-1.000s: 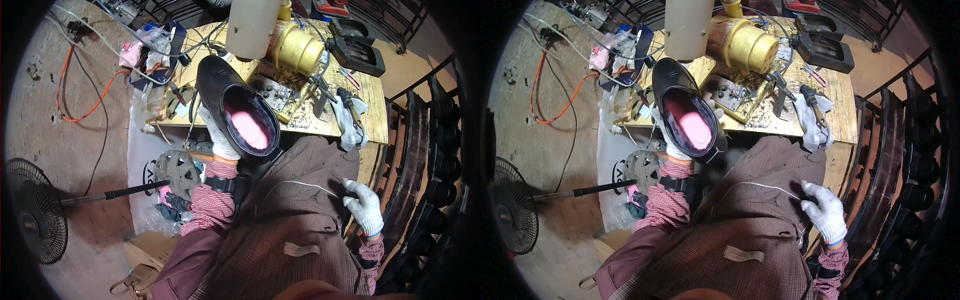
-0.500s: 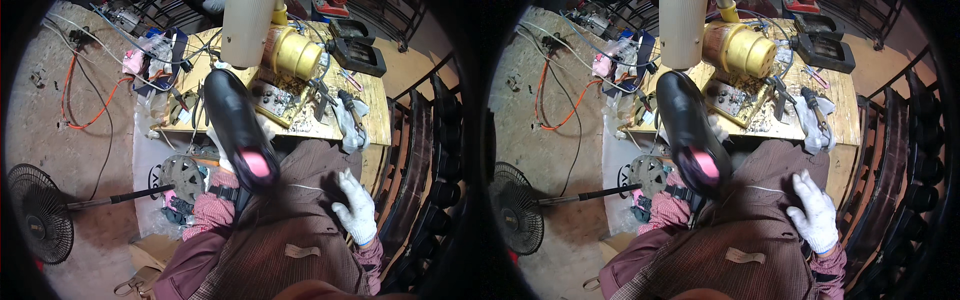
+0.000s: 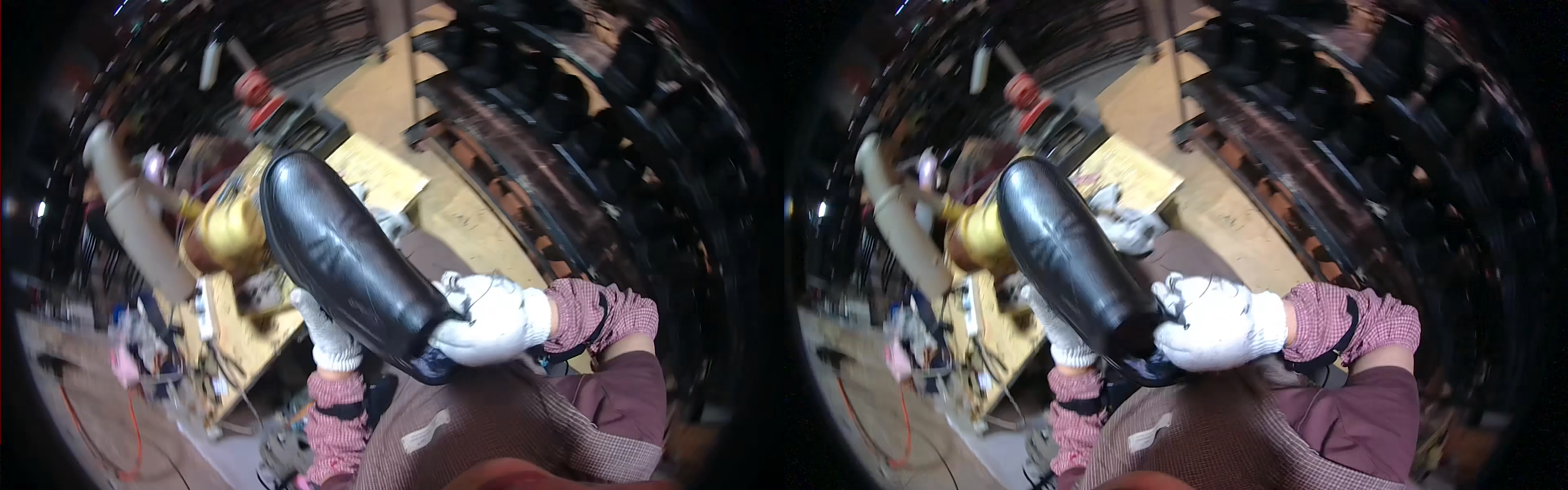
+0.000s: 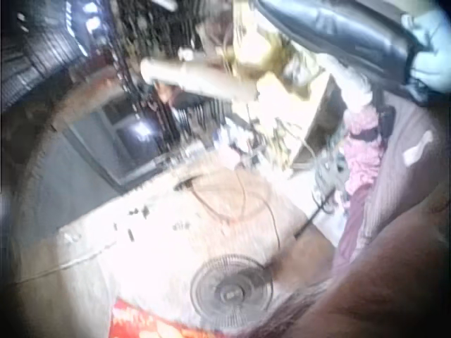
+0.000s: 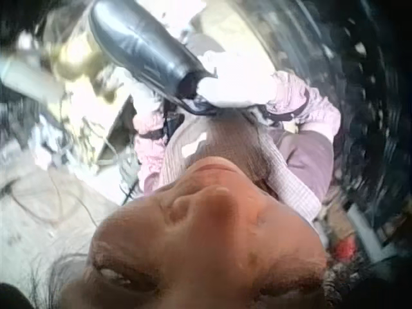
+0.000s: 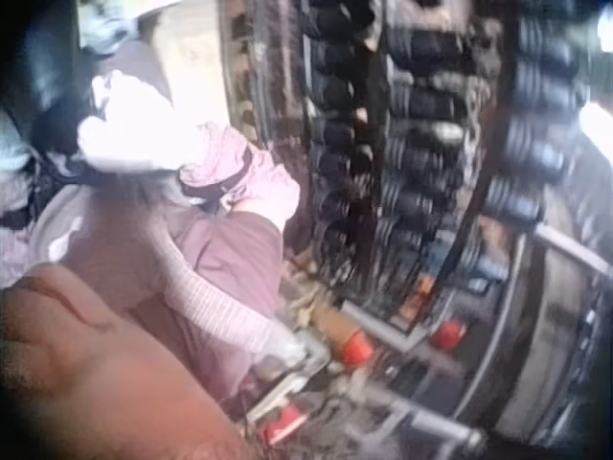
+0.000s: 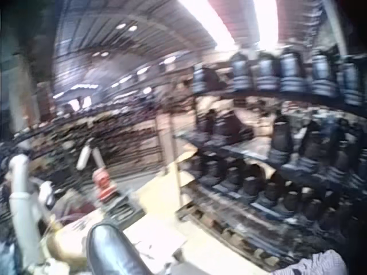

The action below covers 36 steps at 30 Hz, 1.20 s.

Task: The recorder is inspecting and finishing black leather shoes at a workbench, periodically placing completed items on a rack.

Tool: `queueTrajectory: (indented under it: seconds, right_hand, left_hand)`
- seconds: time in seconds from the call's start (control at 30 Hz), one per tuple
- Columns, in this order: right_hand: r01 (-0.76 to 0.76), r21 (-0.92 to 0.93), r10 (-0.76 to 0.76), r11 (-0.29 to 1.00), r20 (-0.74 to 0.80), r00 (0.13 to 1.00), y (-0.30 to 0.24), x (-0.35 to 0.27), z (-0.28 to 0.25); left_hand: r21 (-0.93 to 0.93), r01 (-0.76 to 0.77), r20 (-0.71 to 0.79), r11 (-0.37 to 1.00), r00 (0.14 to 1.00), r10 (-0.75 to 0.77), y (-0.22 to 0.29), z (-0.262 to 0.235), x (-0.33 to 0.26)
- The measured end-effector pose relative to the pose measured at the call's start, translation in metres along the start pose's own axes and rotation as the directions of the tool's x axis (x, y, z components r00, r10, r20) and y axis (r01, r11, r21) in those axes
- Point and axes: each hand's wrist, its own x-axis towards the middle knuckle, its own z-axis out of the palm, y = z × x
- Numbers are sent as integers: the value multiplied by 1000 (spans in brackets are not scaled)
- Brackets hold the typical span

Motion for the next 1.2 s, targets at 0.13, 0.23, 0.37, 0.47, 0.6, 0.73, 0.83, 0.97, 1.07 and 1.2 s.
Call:
queueTrajectory:
  seconds: [0.13, 0.23, 0.37, 0.47, 0.6, 0.73, 0.83, 0.97, 1.07, 1.2]
  right_hand:
    - [-19, -505, -208, 863, -388, 898, 11, -42, -56]
    - [-292, -668, -92, 685, -477, 874, 28, -44, -130]
    - [-680, -664, 193, 310, -656, 729, 105, -25, -235]
    - [-821, -567, 482, 65, -703, 523, 183, -34, -291]
    - [-780, -623, 467, -62, -709, 529, 188, -28, -290]
    - [-916, -386, 354, -108, -876, 327, 186, -127, -301]
    - [-924, -383, 336, 0, -870, 361, 148, -100, -262]
    - [-576, -702, 49, 419, -616, 786, 37, -17, -121]
    - [-376, -553, 461, 743, 16, 887, -42, 6, -82]
    - [61, 172, -60, 983, -11, 998, -5, 21, -9]
  left_hand:
    - [290, -185, 310, 939, 946, 91, 3, 47, 10]
    - [334, -105, 216, 937, 976, 32, -5, 35, -2]
    - [353, -71, 200, 933, 980, -1, -8, 22, 3]
    - [366, -99, 187, 925, 982, 31, -6, 26, 8]
    - [347, -85, 99, 934, 994, 53, 0, -4, -2]
    - [284, -28, -11, 958, 999, 33, -5, -8, -19]
    - [255, -21, 25, 967, 1000, 15, -9, -4, -20]
    - [242, 69, 104, 968, 990, -96, -24, -2, -23]
    - [195, 105, 243, 975, 958, -152, -34, -9, -36]
    - [-240, 14, -161, 971, 986, -54, -31, -18, -34]
